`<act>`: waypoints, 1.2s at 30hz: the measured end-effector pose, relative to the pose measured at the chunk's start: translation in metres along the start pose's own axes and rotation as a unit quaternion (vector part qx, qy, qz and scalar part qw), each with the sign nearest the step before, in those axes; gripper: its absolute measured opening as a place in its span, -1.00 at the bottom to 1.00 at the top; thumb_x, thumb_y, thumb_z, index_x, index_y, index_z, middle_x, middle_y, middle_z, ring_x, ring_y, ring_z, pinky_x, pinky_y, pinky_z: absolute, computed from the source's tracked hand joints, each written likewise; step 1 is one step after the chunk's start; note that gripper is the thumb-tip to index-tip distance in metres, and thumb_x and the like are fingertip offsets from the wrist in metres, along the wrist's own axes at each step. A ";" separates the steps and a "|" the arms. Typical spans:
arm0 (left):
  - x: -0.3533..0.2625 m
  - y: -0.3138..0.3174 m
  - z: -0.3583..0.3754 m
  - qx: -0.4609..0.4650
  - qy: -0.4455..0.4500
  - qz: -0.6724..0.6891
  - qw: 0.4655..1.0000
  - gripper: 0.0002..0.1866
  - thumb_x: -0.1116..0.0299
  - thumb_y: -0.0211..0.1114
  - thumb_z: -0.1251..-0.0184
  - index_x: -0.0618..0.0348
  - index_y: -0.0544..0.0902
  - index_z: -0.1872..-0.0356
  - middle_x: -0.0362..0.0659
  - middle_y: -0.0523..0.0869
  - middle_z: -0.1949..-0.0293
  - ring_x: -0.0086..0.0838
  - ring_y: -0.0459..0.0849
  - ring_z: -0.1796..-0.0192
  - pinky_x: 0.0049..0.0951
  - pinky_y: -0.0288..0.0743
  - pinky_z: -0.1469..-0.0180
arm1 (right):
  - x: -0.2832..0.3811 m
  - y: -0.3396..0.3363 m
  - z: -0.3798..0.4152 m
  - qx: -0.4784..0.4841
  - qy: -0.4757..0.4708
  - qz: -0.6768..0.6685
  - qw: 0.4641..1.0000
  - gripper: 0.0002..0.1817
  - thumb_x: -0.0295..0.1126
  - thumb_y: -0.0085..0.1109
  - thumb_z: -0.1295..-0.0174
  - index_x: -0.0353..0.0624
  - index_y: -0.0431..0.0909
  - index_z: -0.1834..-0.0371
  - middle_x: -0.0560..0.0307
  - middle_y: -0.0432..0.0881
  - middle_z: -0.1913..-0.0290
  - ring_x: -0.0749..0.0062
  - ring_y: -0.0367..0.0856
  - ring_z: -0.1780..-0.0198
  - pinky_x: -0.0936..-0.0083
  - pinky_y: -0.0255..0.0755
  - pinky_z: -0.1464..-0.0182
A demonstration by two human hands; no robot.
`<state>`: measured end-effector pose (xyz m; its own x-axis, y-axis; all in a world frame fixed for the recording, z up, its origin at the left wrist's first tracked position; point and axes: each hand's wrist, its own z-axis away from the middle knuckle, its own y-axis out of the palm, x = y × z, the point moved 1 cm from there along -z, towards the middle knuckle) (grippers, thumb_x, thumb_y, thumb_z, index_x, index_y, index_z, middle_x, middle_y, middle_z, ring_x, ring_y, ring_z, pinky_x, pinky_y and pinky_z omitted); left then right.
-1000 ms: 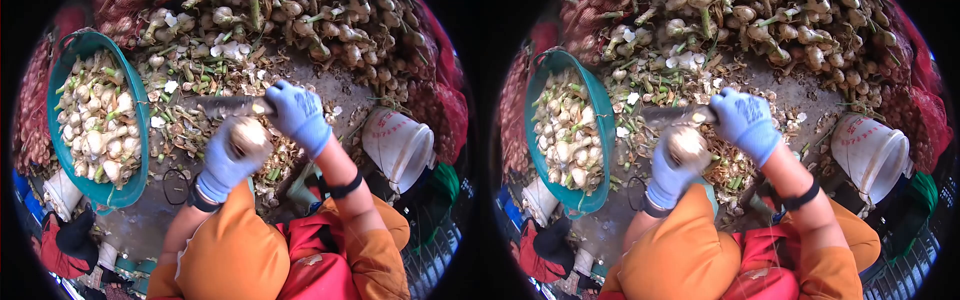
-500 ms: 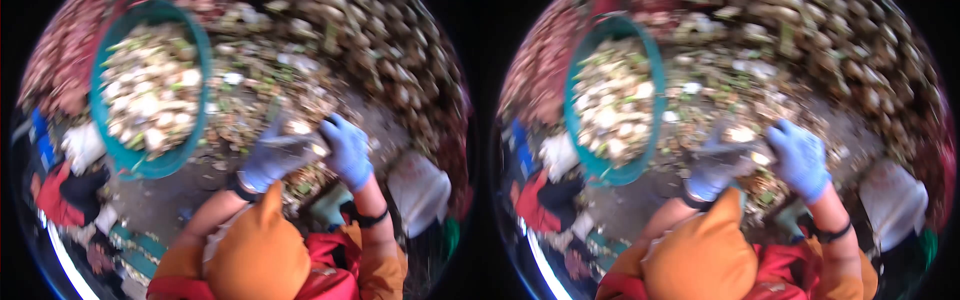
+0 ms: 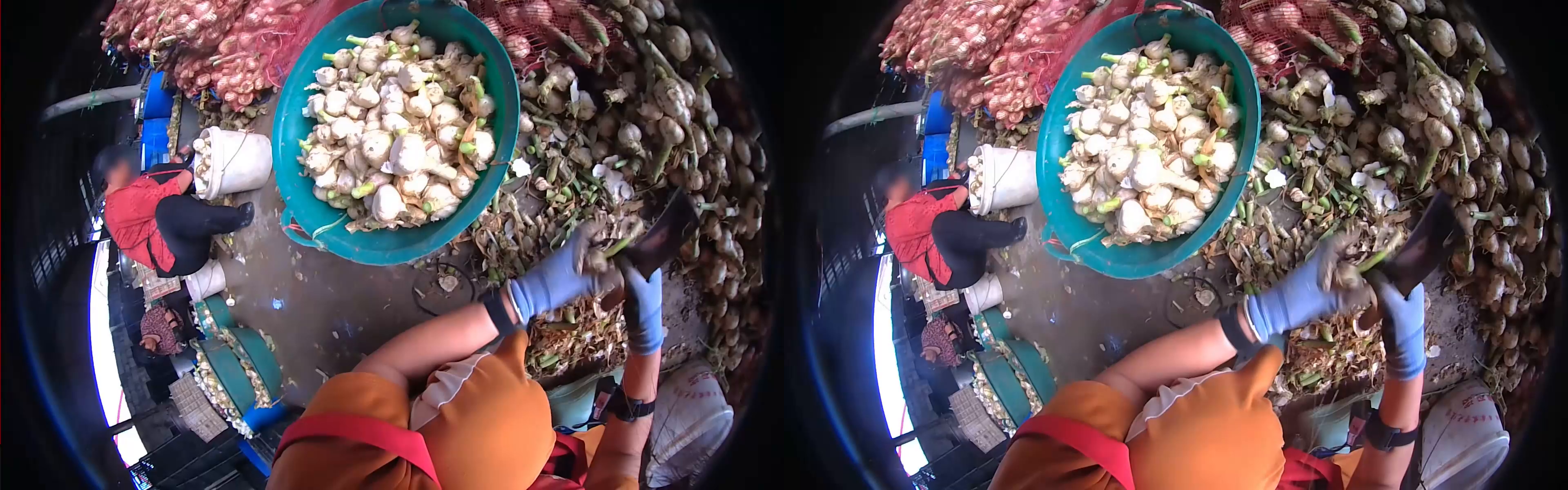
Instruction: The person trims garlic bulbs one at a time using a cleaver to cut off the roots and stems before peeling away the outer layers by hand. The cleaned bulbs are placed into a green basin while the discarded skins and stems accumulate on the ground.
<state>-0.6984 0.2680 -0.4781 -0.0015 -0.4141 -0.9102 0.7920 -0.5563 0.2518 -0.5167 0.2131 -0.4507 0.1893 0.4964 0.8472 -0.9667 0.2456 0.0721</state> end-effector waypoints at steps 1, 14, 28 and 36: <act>0.016 -0.005 -0.004 0.059 -0.111 0.323 0.938 -0.23 0.32 0.43 -0.27 0.10 0.23 -0.45 0.05 0.47 -0.32 -0.28 0.60 -0.20 -0.32 0.54 -0.15 | 0.001 -0.002 0.003 0.017 -0.002 0.064 0.998 -0.77 -0.39 0.24 -0.24 -0.27 0.62 0.09 0.30 0.62 0.30 0.58 0.54 0.30 0.56 0.45 0.24; -0.104 -0.066 0.006 0.079 0.089 0.537 0.835 -0.21 -0.40 -0.14 -0.40 -0.05 0.28 -0.44 0.14 0.64 -0.12 -0.06 0.75 0.03 -0.21 0.75 0.15 | -0.052 -0.125 -0.109 -0.127 -0.143 0.594 0.781 -0.54 -0.23 0.35 -0.14 -0.20 0.60 -0.09 -0.19 0.52 -0.25 -0.10 0.56 -0.15 0.23 0.45 -0.17; -0.010 -0.026 0.000 0.018 -0.084 0.319 0.944 -0.46 0.03 0.10 -0.52 0.21 0.45 -0.31 -0.10 0.64 -0.15 -0.37 0.63 -0.16 -0.38 0.45 -0.27 | -0.023 -0.078 -0.097 -0.101 -0.099 0.659 0.739 -0.53 -0.12 0.22 -0.14 -0.06 0.65 -0.10 -0.18 0.63 -0.10 -0.09 0.59 -0.13 0.13 0.48 -0.16; 0.018 -0.013 0.003 -0.025 -0.168 0.345 0.923 -0.49 0.04 0.07 -0.54 0.19 0.43 -0.30 -0.01 0.69 -0.02 -0.24 0.74 0.01 -0.33 0.69 0.00 | -0.027 -0.052 -0.056 -0.103 -0.097 0.504 0.852 -0.70 -0.18 0.28 -0.07 -0.17 0.63 0.25 -0.10 0.63 0.03 -0.06 0.64 0.06 0.18 0.53 0.02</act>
<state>-0.7105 0.2657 -0.4963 0.3317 -0.8623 -0.3825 0.7019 -0.0453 0.7108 -0.4623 0.2341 -0.5069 -0.7711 0.3999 0.4955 -0.5657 -0.0731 -0.8213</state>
